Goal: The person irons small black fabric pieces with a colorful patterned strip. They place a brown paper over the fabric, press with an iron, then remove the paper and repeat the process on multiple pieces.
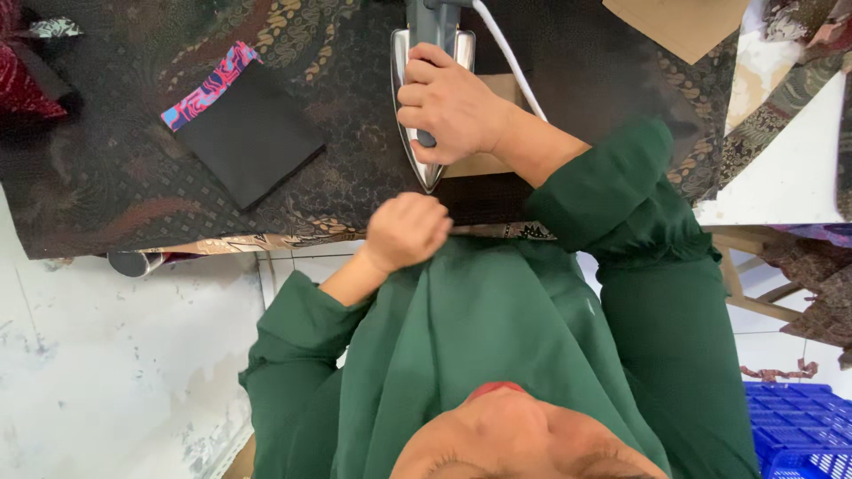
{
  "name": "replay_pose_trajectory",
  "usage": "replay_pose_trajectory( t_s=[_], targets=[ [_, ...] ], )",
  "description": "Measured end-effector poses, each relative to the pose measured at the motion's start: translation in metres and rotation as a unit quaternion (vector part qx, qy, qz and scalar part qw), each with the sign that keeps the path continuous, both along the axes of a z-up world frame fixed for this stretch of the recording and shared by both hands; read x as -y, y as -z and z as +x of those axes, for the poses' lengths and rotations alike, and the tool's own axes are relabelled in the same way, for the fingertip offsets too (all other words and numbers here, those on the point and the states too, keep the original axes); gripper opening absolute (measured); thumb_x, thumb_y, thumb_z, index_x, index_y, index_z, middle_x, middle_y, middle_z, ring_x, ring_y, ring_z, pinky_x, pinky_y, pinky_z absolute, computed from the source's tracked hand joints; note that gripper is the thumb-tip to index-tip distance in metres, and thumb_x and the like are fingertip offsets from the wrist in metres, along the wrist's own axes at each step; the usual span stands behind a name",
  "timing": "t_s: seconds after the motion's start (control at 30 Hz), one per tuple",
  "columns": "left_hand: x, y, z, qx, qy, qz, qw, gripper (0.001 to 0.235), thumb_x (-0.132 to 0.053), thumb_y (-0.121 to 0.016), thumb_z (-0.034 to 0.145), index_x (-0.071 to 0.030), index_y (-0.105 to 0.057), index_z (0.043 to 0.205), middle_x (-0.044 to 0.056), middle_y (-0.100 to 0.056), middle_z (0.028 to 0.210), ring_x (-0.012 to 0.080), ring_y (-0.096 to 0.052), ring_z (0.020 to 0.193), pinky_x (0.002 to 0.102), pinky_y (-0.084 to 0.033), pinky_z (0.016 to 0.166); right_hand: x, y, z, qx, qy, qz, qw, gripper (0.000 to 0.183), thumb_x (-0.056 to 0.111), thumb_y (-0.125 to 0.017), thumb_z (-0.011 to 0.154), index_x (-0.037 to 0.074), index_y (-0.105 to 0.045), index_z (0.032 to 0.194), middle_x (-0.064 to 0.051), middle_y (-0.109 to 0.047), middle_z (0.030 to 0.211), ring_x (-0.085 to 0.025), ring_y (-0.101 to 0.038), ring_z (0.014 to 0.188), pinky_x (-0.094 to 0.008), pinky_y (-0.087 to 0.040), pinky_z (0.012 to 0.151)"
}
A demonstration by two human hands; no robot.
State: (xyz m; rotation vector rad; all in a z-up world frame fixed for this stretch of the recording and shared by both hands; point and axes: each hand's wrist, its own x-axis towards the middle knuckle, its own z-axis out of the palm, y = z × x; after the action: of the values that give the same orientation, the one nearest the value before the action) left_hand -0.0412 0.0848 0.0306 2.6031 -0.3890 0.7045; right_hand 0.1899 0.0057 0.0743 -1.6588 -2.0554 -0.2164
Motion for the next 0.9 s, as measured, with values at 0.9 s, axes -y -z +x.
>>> replay_pose_trajectory(
  t_s=[0.9],
  targets=[
    [-0.004,0.030,-0.003,-0.016,-0.126,0.010,0.992,0.031,-0.015,-0.071,0.092,-0.010,-0.071,0.122,0.009,-0.060,0.115,0.0287,-0.061,0.107,0.042,-0.049,0.088,0.036,0.004,0.041,-0.005,0.071,0.092,0.993,0.029,0.029,-0.080,0.073,0.008,-0.061,0.078,-0.008,-0.055,0.081,-0.031,-0.056,0.089,-0.045,-0.044,0.098]
  ],
)
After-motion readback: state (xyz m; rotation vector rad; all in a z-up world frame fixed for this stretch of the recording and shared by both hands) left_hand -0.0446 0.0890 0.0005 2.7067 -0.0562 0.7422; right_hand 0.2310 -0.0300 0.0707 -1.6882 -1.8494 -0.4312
